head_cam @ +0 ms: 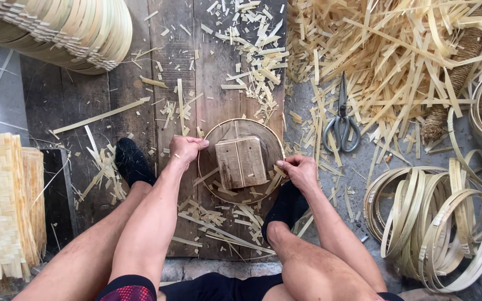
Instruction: The person constructs a bamboo basket by fitting a woven base into a circular frame, trimming excess strips with shears, and securing the edges.
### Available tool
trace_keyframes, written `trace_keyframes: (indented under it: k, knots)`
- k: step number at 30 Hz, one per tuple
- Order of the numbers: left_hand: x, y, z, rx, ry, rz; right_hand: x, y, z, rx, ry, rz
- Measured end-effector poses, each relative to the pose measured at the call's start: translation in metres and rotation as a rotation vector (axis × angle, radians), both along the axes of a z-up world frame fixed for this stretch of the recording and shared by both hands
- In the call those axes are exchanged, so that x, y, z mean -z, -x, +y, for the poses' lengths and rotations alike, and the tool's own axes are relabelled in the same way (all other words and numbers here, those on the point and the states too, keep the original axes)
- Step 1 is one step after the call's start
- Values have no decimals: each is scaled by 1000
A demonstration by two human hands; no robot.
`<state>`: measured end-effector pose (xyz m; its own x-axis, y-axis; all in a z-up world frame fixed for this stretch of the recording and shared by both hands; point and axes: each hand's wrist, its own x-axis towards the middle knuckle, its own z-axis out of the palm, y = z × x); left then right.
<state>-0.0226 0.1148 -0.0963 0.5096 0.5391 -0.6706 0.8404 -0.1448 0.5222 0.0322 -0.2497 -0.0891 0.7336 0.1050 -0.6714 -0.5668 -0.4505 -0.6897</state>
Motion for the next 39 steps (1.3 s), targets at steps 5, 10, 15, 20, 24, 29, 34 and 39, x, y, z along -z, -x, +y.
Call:
trace_keyframes:
  k: [5, 10, 15, 20, 24, 29, 34, 39]
  knots:
    - [-30, 13, -10, -354, 473, -107, -13, -5, -7, 266, -429, 227]
    - [-24, 70, -52, -514, 873, -133, -13, 8, 7, 117, -349, 326]
    - [-5, 74, -74, -511, 609, -105, 0, 12, 15, 128, -218, 288]
    - [-30, 69, -78, -567, 647, -84, -15, 15, 16, 18, -114, 209]
    - [-48, 59, -64, -463, 547, -101, -48, -4, 15, -190, 131, -124]
    - [-139, 18, -53, 83, 301, -381, -108, -38, 42, -103, -139, -117]
    - [-179, -10, -102, 268, 339, -785, -130, -42, 68, 83, -288, -141]
    - [-148, -14, -125, 289, 59, -829, -126, -34, 63, 147, -301, -164]
